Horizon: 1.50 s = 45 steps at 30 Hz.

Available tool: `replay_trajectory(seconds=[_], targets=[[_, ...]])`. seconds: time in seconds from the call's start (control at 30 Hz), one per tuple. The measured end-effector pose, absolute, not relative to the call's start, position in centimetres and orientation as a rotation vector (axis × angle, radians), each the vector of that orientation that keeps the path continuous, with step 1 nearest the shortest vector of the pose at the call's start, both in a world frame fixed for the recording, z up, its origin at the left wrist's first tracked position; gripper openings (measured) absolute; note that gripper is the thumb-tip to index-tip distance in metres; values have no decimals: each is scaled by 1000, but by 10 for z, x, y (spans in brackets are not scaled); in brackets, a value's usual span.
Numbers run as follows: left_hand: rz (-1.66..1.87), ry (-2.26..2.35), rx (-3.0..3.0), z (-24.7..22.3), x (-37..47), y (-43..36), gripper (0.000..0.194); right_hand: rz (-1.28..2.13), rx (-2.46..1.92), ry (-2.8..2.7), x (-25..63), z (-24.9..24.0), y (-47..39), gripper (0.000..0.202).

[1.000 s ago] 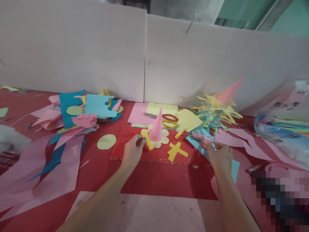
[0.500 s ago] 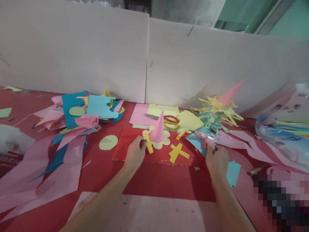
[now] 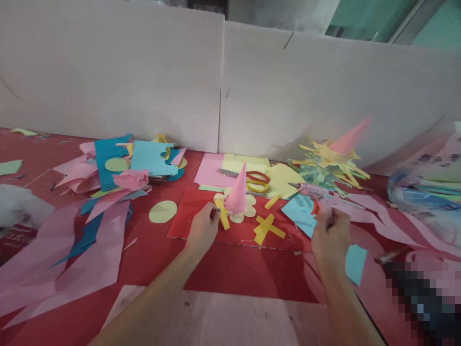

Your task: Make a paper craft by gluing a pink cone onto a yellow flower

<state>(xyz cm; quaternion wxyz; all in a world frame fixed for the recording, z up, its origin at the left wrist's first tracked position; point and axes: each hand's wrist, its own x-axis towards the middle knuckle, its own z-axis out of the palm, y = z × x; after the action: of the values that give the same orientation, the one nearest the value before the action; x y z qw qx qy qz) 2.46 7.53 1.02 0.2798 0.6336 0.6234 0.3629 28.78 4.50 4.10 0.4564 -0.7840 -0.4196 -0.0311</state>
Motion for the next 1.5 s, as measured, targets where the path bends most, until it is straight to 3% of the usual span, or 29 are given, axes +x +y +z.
replay_trajectory(seconds=[0.2, 0.33, 0.53, 1.5], targets=[[976, 1692, 1710, 12, 25, 75, 13, 274, -2128, -1185, 261, 39, 46, 60], [980, 1686, 1710, 11, 25, 75, 14, 335, -2181, -1407, 250, 37, 45, 52], [966, 1706, 1722, 9, 24, 76, 14, 324, -2206, -1610, 240, 30, 43, 40], [967, 1692, 1727, 12, 25, 75, 13, 178, -2264, -1695, 240, 38, 41, 26]])
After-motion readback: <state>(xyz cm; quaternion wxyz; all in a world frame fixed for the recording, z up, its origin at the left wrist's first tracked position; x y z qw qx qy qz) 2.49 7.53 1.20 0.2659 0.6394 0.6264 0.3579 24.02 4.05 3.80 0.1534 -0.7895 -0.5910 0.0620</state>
